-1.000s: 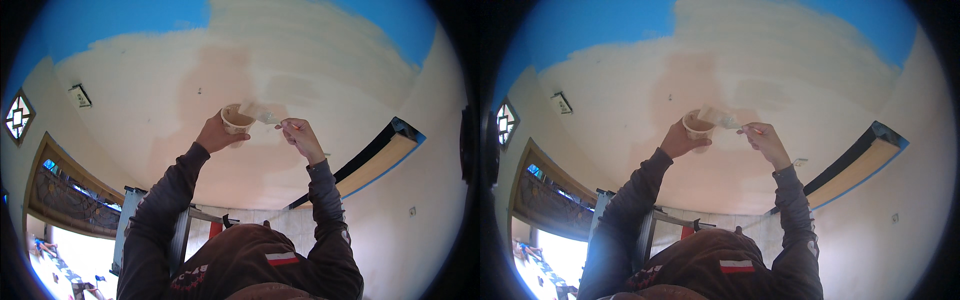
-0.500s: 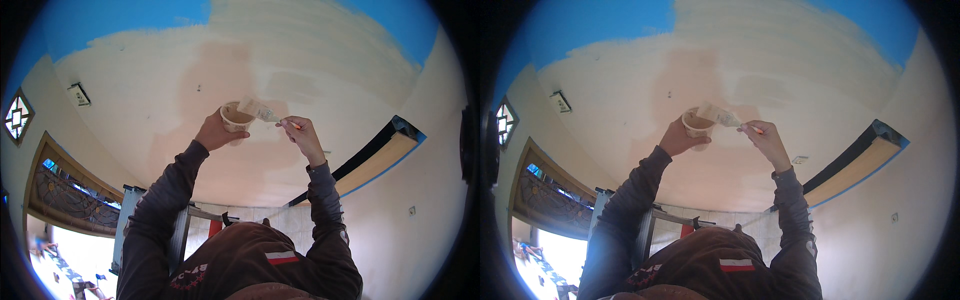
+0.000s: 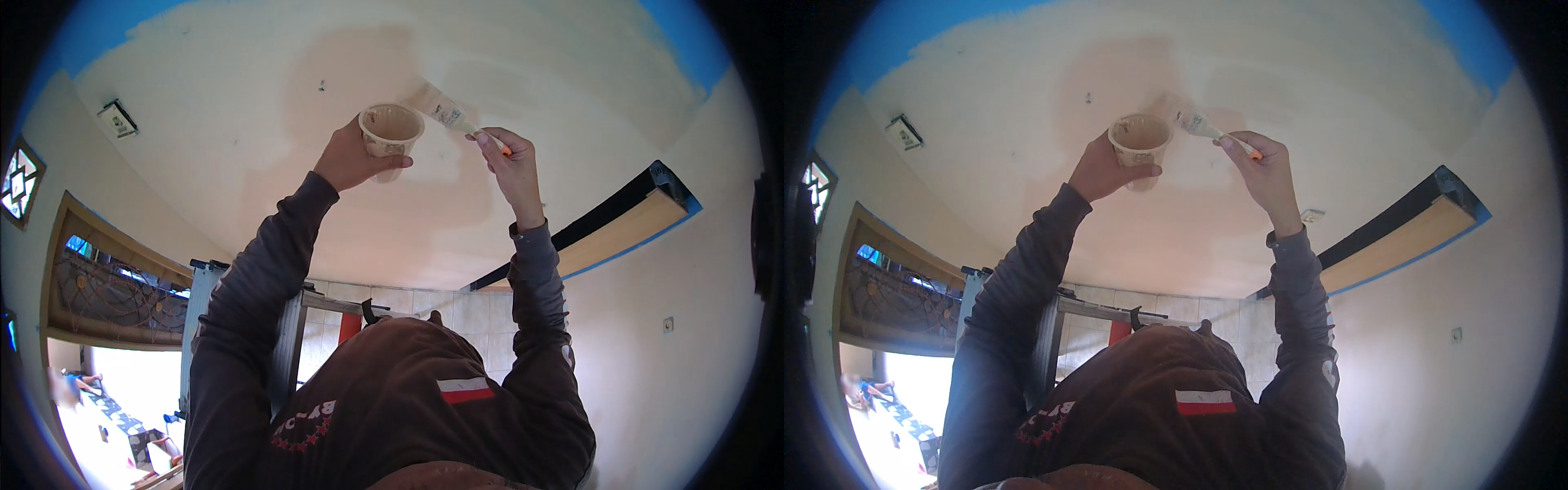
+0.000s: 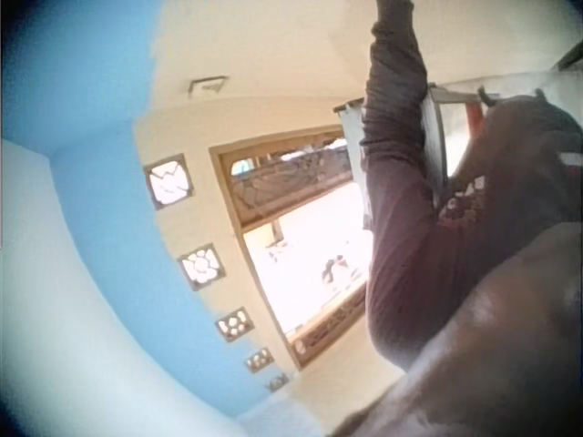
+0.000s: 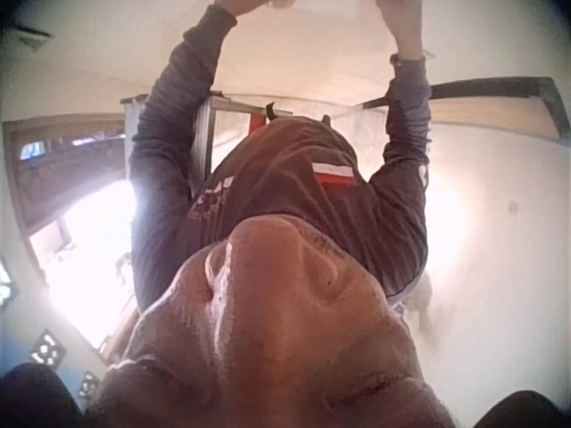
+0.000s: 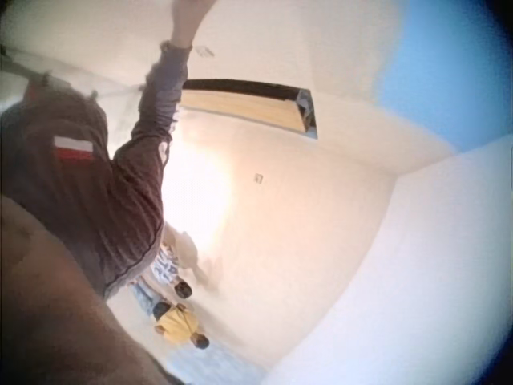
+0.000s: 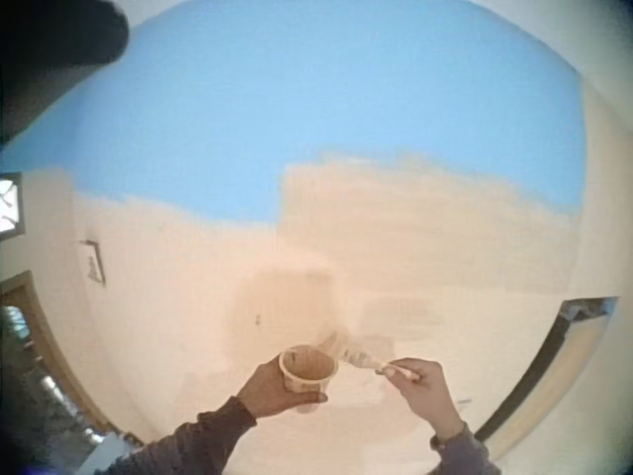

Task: The person paints a ceiling with white paint using a small brush and a plastic cup. They repeatedly dip the brush into the cup and apply paint to the ceiling surface in a room with blue-painted edges.

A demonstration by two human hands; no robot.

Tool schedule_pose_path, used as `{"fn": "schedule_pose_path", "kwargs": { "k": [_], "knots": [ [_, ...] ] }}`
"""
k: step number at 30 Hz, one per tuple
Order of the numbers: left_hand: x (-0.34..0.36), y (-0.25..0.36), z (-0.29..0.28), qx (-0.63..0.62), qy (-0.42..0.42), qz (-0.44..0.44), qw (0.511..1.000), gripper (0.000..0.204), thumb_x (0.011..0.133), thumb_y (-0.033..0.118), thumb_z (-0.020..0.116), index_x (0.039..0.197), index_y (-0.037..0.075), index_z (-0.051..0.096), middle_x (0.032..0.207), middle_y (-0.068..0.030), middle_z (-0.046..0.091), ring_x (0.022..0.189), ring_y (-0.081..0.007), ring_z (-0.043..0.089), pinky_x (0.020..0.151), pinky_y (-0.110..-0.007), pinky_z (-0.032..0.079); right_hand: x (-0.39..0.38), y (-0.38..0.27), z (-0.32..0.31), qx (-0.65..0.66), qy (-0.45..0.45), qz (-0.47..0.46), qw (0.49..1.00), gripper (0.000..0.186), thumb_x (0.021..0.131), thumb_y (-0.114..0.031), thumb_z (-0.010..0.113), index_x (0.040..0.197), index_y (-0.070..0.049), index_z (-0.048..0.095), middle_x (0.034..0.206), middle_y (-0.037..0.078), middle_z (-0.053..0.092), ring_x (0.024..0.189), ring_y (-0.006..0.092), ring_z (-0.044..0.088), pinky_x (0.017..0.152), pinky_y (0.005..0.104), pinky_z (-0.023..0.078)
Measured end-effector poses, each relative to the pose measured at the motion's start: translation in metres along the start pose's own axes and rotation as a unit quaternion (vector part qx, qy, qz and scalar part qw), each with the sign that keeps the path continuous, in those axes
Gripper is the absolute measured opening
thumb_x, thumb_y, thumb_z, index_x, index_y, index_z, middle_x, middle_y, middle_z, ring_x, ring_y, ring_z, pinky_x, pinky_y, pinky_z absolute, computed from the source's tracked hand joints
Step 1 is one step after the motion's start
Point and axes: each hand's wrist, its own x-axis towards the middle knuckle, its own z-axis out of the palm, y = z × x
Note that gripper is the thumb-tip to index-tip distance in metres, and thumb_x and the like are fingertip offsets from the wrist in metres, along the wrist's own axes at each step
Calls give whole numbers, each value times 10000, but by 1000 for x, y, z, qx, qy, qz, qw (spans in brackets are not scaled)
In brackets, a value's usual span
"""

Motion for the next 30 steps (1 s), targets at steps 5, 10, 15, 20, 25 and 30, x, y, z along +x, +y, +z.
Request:
{"fn": "schedule_pose_path", "kwargs": {
  "k": [5, 10, 15, 20, 25, 30],
  "knots": [
    [1, -6, 2, -7, 7, 3, 1000, 883, 665, 488, 910, 1311, 17, 536, 1225, -141, 676, 1143, -274, 660, 983, -394, 533, 1, -3, 1, 4, 20, -36, 999, 233, 972, -220, 687, 1029, -5, 755, 893, 29, 739, 798, 56, 596, 699, 214, 477],
    [2, -7, 1, -14, 10, 4, 1000, 900, 668, 494, 904, 1332, 19, 525, 1231, -144, 674, 1144, -279, 660, 983, -393, 534, 3, -1, -2, -39, -9, -7, 999, 227, 969, -210, 690, 1024, 1, 752, 879, 34, 739, 792, 60, 600, 704, 223, 479],
    [2, -6, 2, -17, 13, 11, 1000, 922, 673, 498, 898, 1362, 26, 509, 1237, -143, 672, 1144, -280, 661, 979, -391, 535, 2, -1, 1, -45, -20, -35, 998, 224, 967, -207, 692, 1021, 3, 750, 870, 33, 741, 791, 65, 605, 711, 228, 482],
    [2, -8, 3, -21, 20, 21, 999, 922, 674, 498, 898, 1363, 29, 505, 1239, -142, 671, 1143, -281, 661, 977, -393, 536, 2, 2, 0, -41, -15, -33, 998, 231, 964, -218, 696, 1004, 2, 753, 849, 29, 734, 764, 57, 591, 683, 225, 473],
    [3, -10, 2, -8, 12, 9, 1000, 914, 669, 508, 900, 1343, 28, 512, 1238, -137, 672, 1143, -280, 660, 979, -396, 535, 2, 13, -11, -84, -10, -40, 996, 254, 944, -249, 724, 983, -1, 757, 765, -1, 693, 661, 39, 520, 585, 218, 429],
    [3, -12, 3, 26, 24, 4, 999, 892, 670, 519, 897, 1317, 25, 530, 1218, -132, 682, 1126, -279, 668, 969, -395, 541, 0, 10, -24, -120, -22, -25, 992, 253, 933, -257, 738, 987, -11, 759, 740, -4, 677, 640, 35, 498, 565, 216, 413]
  ]
}}
